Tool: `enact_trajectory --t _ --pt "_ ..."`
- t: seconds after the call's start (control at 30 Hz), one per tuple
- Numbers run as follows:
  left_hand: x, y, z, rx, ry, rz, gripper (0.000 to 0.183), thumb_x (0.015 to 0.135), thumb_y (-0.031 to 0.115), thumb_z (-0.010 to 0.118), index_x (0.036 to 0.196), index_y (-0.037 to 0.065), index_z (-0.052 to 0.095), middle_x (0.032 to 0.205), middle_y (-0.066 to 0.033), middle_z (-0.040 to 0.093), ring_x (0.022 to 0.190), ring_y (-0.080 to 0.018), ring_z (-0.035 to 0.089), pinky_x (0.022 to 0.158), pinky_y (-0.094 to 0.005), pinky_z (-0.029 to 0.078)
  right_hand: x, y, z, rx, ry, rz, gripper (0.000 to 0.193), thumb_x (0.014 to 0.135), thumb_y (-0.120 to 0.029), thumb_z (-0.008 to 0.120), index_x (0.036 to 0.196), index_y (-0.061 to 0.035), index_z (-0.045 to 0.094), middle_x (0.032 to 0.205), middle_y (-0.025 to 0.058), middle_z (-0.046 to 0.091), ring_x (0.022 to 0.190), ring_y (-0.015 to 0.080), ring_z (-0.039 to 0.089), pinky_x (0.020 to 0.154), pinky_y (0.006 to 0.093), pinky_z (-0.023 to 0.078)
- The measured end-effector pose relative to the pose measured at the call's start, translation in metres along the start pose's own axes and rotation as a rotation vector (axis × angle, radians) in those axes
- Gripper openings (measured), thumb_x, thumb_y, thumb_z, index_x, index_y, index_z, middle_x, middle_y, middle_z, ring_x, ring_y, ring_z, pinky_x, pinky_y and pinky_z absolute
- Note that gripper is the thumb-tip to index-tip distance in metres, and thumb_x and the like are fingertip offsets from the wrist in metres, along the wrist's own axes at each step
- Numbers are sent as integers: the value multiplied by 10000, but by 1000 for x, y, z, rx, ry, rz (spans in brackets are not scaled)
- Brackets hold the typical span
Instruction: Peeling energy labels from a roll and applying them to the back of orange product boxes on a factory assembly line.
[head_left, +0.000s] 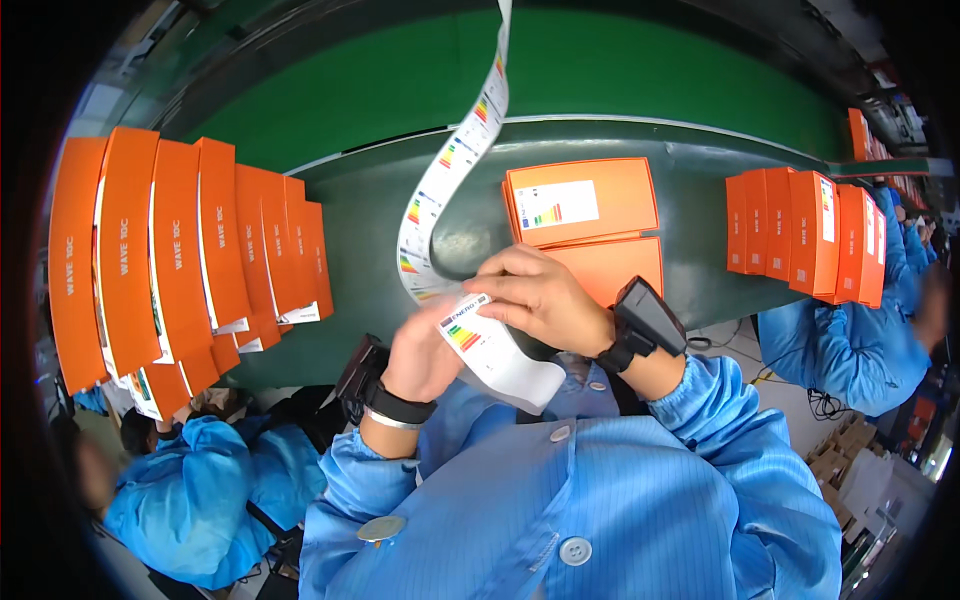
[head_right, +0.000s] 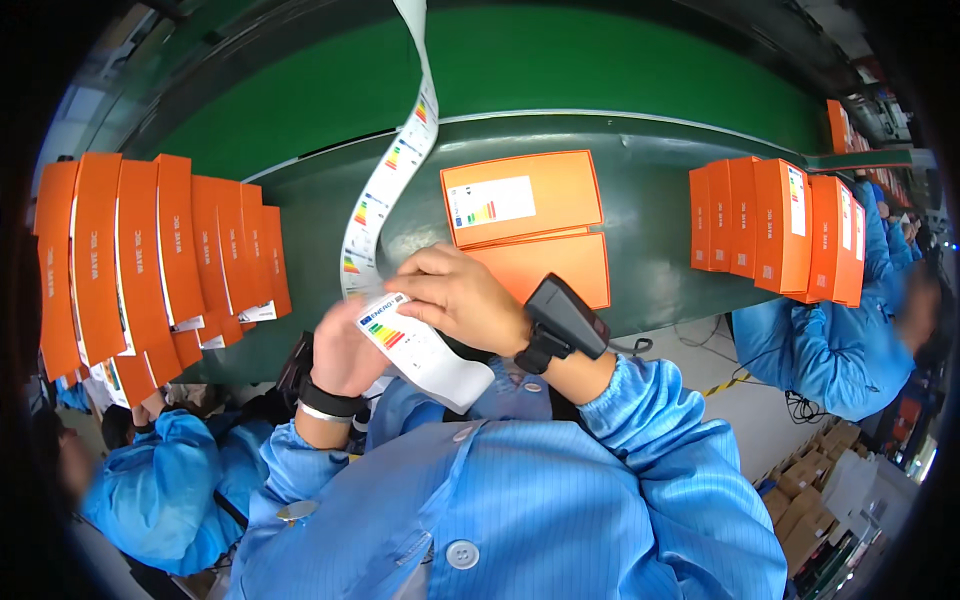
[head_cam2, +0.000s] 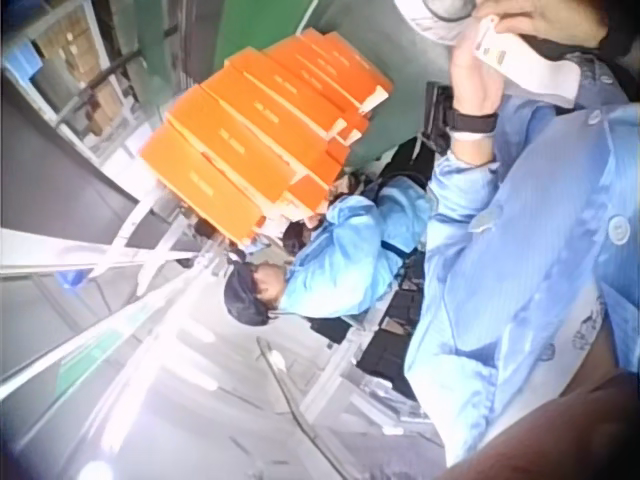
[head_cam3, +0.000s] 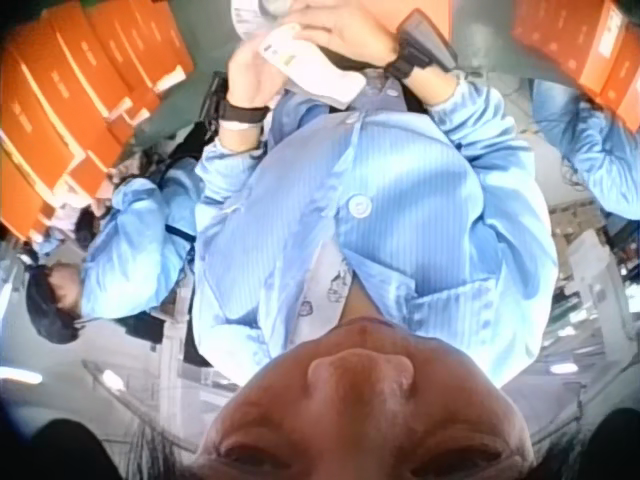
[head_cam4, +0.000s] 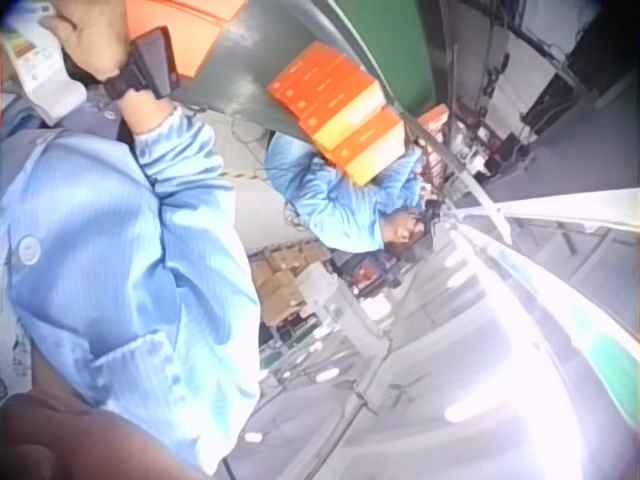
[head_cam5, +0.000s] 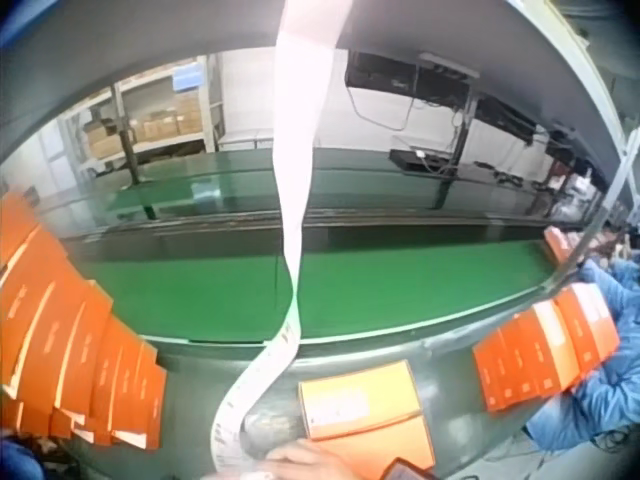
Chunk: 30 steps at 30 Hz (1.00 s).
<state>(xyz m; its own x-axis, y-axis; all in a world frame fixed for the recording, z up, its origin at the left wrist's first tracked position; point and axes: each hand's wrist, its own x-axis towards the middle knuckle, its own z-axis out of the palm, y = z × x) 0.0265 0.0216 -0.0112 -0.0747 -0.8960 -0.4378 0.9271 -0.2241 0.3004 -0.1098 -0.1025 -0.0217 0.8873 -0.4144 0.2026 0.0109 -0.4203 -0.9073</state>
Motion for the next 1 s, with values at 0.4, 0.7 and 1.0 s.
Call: enact_trajectory --t 0.4,0.7,1.0 --pt "9 1 -49 360 463 134 377 929 227 403 1180 -46 475 1130 -172 566 1034 -248 550 898 -350 416 -26 -61 -29 320 334 165 119 842 -77 563 909 -30 650 1081 93 574 1025 194 522 865 335 433" --pt "-4 -38 -47 645 159 114 382 912 255 477 1150 -39 532 1143 -153 577 1017 -174 548 879 -289 423 -36 19 -59 -268 -107 223 531 849 -15 477 1345 -146 342 1140 154 570 913 266 606 795 340 476" --pt "-12 -24 -53 772 148 -39 325 910 261 484 1047 -11 597 881 -81 658 799 -134 604 744 -253 467 -27 28 -45 -466 -385 298 621 800 0 515 1361 -155 298 784 170 606 655 297 602 569 387 463"
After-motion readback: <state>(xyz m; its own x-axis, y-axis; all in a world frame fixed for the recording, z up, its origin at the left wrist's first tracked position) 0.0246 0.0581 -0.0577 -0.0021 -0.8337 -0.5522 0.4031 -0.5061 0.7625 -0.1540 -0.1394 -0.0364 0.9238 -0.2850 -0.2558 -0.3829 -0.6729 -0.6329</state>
